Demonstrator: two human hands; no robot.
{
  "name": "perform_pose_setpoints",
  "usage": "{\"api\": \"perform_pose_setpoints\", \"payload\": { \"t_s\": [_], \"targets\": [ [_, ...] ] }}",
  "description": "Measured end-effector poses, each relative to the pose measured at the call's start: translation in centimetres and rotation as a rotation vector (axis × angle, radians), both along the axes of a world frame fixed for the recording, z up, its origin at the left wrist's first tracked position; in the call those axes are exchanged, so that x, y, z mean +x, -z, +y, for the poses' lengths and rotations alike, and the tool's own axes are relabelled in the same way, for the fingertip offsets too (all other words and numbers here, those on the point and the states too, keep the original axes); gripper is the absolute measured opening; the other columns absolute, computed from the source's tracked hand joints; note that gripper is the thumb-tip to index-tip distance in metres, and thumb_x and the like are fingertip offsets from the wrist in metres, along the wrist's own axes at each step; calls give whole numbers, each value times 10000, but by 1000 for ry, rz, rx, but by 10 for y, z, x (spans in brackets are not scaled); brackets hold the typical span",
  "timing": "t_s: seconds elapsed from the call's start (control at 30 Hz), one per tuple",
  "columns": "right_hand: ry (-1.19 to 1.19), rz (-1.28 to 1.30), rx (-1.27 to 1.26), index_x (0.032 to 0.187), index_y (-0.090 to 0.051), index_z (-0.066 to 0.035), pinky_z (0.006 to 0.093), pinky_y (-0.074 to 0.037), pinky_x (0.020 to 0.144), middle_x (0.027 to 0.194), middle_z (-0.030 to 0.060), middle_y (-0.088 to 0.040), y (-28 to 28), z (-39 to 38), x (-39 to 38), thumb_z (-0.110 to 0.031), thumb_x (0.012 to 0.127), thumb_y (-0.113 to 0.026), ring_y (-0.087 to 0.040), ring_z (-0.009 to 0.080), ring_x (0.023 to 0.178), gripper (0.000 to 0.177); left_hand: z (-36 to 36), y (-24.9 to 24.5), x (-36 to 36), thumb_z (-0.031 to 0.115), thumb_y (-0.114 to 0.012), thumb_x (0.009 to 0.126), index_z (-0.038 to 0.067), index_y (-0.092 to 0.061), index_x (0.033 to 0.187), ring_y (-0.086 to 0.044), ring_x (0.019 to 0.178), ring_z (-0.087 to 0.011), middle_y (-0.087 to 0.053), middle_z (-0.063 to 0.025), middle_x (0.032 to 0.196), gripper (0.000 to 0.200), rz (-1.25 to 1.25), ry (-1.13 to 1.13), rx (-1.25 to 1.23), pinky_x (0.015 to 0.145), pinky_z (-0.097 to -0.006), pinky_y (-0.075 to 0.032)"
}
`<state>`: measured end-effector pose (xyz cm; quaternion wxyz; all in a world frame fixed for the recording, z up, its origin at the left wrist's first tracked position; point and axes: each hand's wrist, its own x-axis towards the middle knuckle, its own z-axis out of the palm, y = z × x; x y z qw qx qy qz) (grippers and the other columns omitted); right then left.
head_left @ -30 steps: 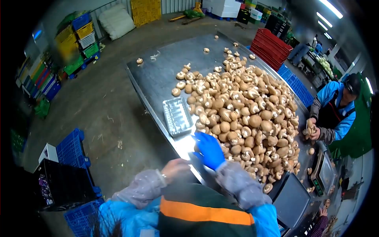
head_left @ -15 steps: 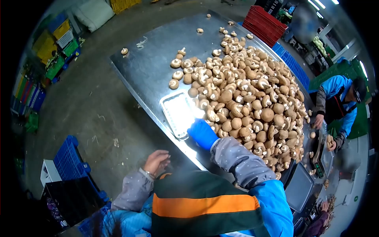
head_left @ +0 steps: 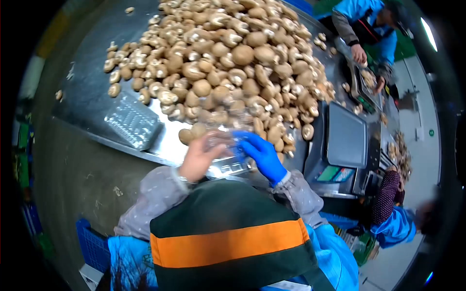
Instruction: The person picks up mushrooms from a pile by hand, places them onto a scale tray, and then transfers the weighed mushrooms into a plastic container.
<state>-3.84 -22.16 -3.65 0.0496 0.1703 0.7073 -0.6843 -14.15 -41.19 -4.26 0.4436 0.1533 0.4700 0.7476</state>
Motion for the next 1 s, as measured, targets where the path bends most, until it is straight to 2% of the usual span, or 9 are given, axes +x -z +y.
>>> {"api": "perform_pose_setpoints", "payload": {
  "t_s": [0.1, 0.17, 0.27, 0.4, 0.5, 0.63, 0.77, 0.9, 1.0],
  "targets": [
    [502, -13, 47, 1307, -532, -59, 236, -480, 577, 917, 80, -676, -28, 39, 66, -165, 963, -540, -615, 104, 666, 360, 53, -2, 18, 121, -693, 859, 6, -419, 1307, -530, 1110, -203, -547, -134, 1203, 538, 245, 120, -110, 906, -332, -484],
    [706, -49, 471, 1321, -529, -109, 267, -485, 529, 899, 102, -689, -23, 76, 123, -119, 953, -532, -615, 114, 628, 368, 58, 11, 20, 223, -775, 786, 12, -407, 1312, -522, 1023, -182, -539, -128, 1155, 675, 443, 164, -387, 892, -308, -469],
    [472, -313, 1470, 1296, -542, -139, 392, -503, 562, 813, 154, -682, 1, 106, 186, -72, 875, -561, -653, 304, 635, 426, 59, 50, 34, 369, -871, 634, -31, -338, 1350, -562, 963, -213, -541, -187, 1135, 978, 530, 410, -739, 865, -326, -484],
    [485, -598, 1450, 1266, -548, -222, 480, -480, 543, 736, 213, -635, 51, 113, 182, -148, 856, -594, -615, 415, 626, 419, 85, 103, 50, 273, -872, 616, -15, -125, 1442, -570, 1103, -333, -461, -301, 1288, 1150, 400, 352, -863, 856, -385, -521],
    [575, -479, 1182, 1249, -576, -174, 418, -499, 539, 734, 160, -668, 65, 121, 171, -102, 896, -556, -647, 306, 598, 361, 111, 99, 44, 53, -812, 663, 98, -139, 1432, -565, 1081, -330, -363, -203, 1349, 1023, 202, 126, -720, 682, -343, -591],
    [692, -305, 587, 1244, -591, -132, 354, -515, 545, 772, 111, -692, 102, 120, 161, -47, 921, -509, -656, 193, 625, 344, 141, 93, 46, -30, -748, 702, 194, -170, 1414, -541, 1125, -284, -418, -113, 1334, 944, -165, 25, -549, 688, -368, -605],
    [832, -121, 73, 1200, -604, -26, 283, -539, 554, 903, 96, -660, 108, 95, 114, -20, 934, -480, -643, 147, 738, 294, 160, 106, 45, -19, -754, 689, 141, -244, 1337, -581, 1060, -259, -484, -116, 1236, 840, -103, 67, -571, 677, -353, -598],
    [839, -79, -73, 1162, -624, -22, 273, -561, 559, 982, 103, -656, 126, 101, 93, -39, 941, -452, -637, 155, 723, 281, 162, 71, 55, 109, -863, 601, -44, -239, 1379, -473, 1222, -268, -468, -168, 1316, 1009, 174, 99, -503, 1046, -336, -389],
    [768, -83, -234, 1138, -626, -15, 279, -555, 638, 971, 82, -658, 129, 106, 96, -91, 934, -473, -647, 169, 779, 266, 160, 65, 55, 236, -886, 601, -44, -269, 1385, -461, 1240, -267, -452, -184, 1349, 1036, 318, 197, -448, 1065, -338, -359]
  ]
}}
